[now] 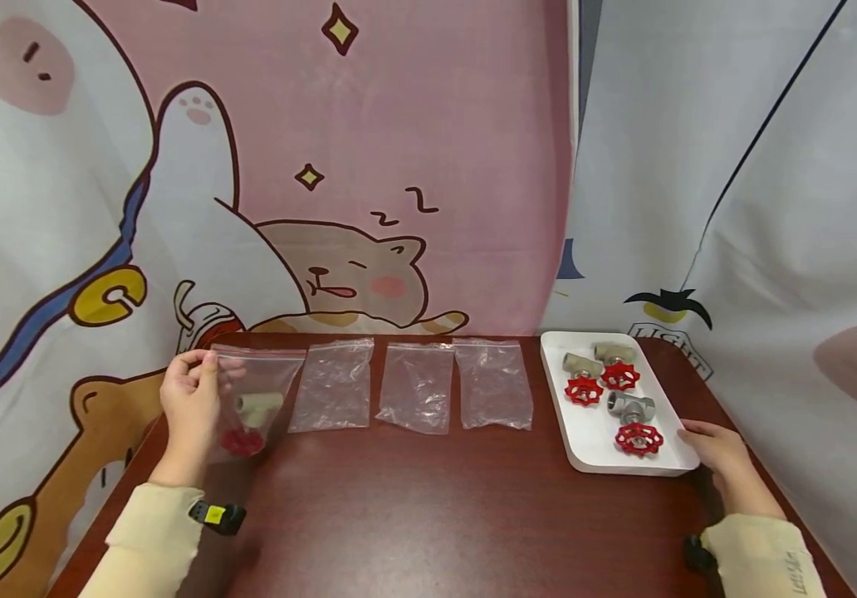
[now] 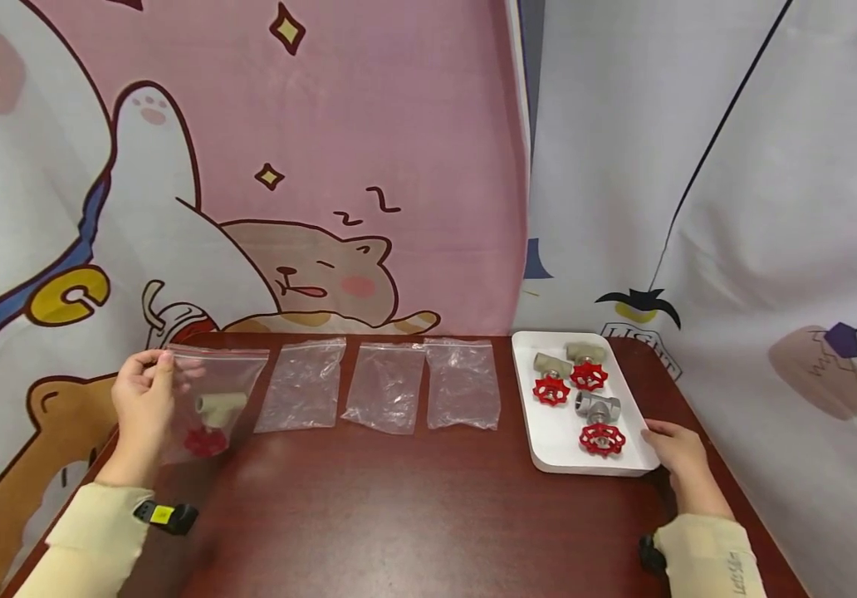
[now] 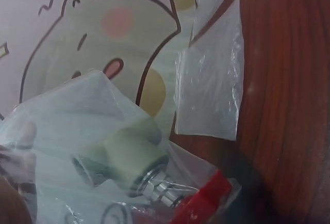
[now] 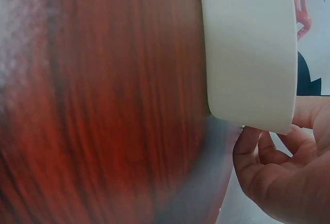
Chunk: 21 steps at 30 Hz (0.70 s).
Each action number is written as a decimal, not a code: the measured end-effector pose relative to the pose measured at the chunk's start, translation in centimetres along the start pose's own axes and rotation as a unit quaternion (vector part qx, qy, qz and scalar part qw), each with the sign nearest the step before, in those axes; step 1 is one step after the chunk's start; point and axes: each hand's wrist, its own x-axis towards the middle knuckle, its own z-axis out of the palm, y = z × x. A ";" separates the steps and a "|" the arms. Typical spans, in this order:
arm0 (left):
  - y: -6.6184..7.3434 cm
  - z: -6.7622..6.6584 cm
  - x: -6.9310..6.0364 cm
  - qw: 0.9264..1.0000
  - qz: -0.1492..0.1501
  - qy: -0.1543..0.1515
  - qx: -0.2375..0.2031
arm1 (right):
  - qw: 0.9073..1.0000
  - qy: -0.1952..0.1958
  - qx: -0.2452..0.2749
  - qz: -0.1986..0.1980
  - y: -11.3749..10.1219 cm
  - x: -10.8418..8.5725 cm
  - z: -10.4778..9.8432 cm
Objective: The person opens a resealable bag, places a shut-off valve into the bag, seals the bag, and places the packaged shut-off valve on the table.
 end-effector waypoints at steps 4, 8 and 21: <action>0.4 -0.2 0.5 1.000 -0.018 0.013 0.021 | 1.000 -0.002 -0.011 0.000 -0.3 -0.1 0.1; 0.3 -0.1 1.3 0.998 -0.038 0.013 0.041 | 1.000 0.000 -0.013 0.004 -0.4 -0.1 0.1; -3.7 1.1 5.2 0.986 -0.001 0.033 0.162 | 1.000 0.008 -0.006 0.007 -0.1 -0.1 0.1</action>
